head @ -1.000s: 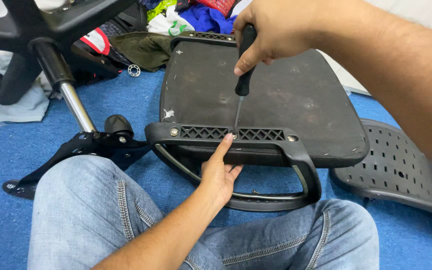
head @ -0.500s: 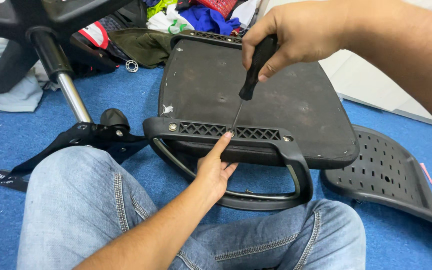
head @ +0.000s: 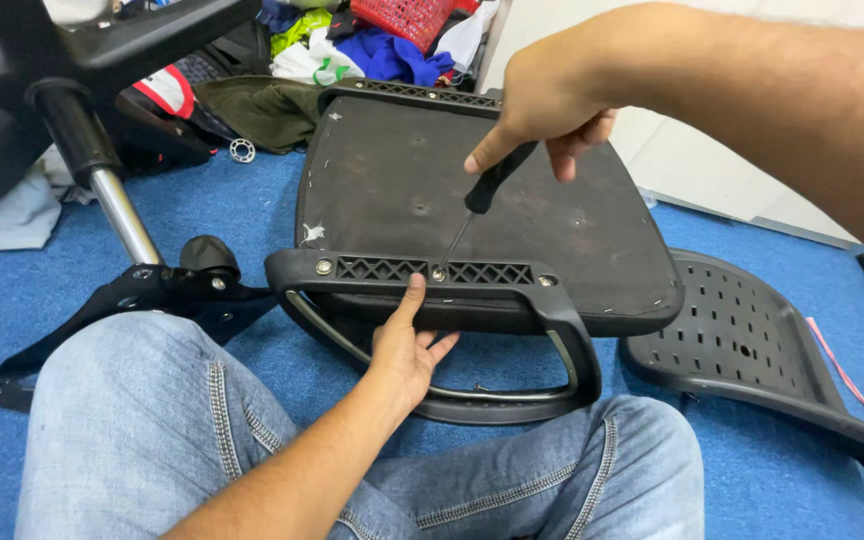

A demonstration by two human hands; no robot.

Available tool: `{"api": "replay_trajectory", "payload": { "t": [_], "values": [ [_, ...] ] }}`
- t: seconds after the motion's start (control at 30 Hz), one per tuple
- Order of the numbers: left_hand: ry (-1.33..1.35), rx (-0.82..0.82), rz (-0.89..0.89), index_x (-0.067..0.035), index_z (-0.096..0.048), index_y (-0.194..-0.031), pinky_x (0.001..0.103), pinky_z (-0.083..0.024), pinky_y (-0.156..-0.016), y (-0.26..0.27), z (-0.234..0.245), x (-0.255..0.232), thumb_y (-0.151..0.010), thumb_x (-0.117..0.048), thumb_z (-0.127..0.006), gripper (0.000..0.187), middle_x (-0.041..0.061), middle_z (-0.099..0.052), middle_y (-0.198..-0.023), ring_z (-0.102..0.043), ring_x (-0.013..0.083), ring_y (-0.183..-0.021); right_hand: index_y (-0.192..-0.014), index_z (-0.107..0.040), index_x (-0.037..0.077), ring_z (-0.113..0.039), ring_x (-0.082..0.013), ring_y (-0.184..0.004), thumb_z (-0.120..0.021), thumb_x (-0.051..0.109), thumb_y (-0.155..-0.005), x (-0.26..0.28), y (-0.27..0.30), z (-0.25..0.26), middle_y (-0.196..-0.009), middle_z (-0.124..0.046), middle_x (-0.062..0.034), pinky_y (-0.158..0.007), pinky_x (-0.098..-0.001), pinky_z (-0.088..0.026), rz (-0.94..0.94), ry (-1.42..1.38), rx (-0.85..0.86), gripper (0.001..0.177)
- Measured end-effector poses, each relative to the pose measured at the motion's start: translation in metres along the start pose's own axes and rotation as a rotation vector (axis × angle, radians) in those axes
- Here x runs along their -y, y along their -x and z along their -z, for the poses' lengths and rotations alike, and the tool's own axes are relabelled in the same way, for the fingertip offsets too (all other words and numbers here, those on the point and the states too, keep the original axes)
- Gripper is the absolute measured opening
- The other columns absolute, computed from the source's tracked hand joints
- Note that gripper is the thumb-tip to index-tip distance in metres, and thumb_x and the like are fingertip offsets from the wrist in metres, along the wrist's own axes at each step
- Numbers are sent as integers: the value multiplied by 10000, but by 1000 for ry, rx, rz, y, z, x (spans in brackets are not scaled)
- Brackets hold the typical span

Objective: The person uses a screwdriver to remove screws from the underside of an office chair seat. They systematically loosen and remove multiple screws from the seat frame while sitting on the floor.

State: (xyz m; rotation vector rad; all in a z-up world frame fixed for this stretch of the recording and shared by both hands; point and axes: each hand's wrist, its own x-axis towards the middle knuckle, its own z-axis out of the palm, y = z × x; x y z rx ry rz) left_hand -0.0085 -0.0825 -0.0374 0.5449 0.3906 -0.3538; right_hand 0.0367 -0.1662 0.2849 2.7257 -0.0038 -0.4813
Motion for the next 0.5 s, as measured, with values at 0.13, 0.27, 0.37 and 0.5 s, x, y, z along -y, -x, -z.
{"api": "replay_trajectory", "payload": {
  "t": [0.13, 0.27, 0.37, 0.5],
  "values": [
    [-24, -1, 7, -22, -629, -1280, 547, -478, -1066, 4, -3, -3, -785, -372, -805, 631, 142, -703, -1271, -678, 316, -1182, -1057, -799, 82, -721, -300, -793, -758, 568, -838, 0, -5, 0, -828, -785, -159, -755, -436, -551, 278, 160, -138, 534],
    [-23, 28, 7, -18, -638, -1275, 529, -479, -1081, 8, -4, -5, -795, -375, -803, 620, 149, -702, -1258, -675, 310, -1187, -1017, -804, 106, -719, -301, -802, -773, 511, -799, 0, -7, 1, -832, -759, -113, -768, -427, -557, 497, 166, -205, 460],
    [-16, 41, 22, -25, -633, -1274, 535, -452, -1087, 8, -3, -6, -797, -355, -801, 604, 135, -710, -1267, -665, 301, -1211, -1025, -802, 132, -737, -303, -783, -779, 467, -790, -2, -7, 7, -815, -768, -105, -745, -425, -563, 555, 173, -174, 410],
    [-24, 47, 20, -21, -631, -1282, 543, -447, -1102, 7, -1, -9, -795, -361, -802, 618, 142, -706, -1271, -659, 308, -1219, -1135, -760, 192, -722, -314, -817, -770, 442, -781, -12, -2, 8, -870, -767, -92, -748, -437, -546, 702, 321, -202, 433]
  ]
}}
